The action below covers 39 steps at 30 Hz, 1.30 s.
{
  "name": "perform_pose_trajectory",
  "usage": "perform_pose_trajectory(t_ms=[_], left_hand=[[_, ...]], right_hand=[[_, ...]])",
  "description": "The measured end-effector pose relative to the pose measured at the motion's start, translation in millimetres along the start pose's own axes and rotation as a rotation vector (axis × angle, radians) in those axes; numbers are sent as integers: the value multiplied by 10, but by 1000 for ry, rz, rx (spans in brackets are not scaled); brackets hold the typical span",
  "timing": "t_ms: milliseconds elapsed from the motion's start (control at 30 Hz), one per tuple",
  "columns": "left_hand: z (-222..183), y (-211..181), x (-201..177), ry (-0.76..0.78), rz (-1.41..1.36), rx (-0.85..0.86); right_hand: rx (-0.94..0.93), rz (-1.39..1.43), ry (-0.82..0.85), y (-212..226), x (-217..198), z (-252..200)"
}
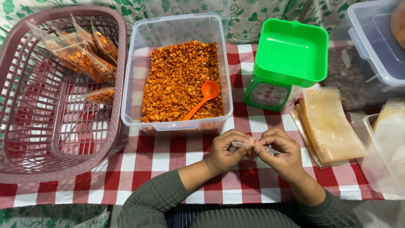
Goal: Packaging small portions of snacks by scooping them into plastic bags, weighing them on a scale, and organizing them in a basket.
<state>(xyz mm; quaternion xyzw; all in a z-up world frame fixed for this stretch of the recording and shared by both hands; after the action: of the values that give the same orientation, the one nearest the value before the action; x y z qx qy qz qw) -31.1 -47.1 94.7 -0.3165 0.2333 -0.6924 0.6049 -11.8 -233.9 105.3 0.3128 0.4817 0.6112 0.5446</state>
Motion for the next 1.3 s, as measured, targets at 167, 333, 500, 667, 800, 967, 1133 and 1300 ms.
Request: perform_pose_trajectory(t_ms=[167, 333, 500, 667, 800, 967, 1133, 1300], left_hand=[[19, -20, -6, 13, 10, 31], [37, -53, -34, 32, 36, 95], [44, -84, -59, 143, 183, 140], [65, -93, -43, 132, 164, 165], [59, -76, -40, 127, 148, 165], [26, -17, -52, 123, 144, 143], [2, 21, -49, 107, 93, 102], [-91, 162, -60, 94, 97, 97]], right_hand=[[-15, -19, -18, -38, 23, -29], [-78, -63, -42, -12, 44, -30], [-131, -159, 21, 64, 72, -24], [-89, -144, 25, 24, 74, -34], [-29, -129, 44, 45, 84, -28], [-59, -110, 22, -67, 85, -17], [-66, -81, -20, -73, 94, -8], [-35, -104, -2, -24, 106, -1]])
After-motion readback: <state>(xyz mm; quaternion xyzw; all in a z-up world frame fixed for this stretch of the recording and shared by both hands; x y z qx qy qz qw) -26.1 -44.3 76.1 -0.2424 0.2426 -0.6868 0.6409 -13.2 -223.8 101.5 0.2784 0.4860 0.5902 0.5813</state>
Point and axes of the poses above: each hand's wrist, its own z-axis towards the middle knuckle, its own x-axis out of the palm, y = z × x, the point moved 1 cm from there along z, towards the middle knuckle, and after that the axes turned 6 degrees about x, right-handed, at the moved point
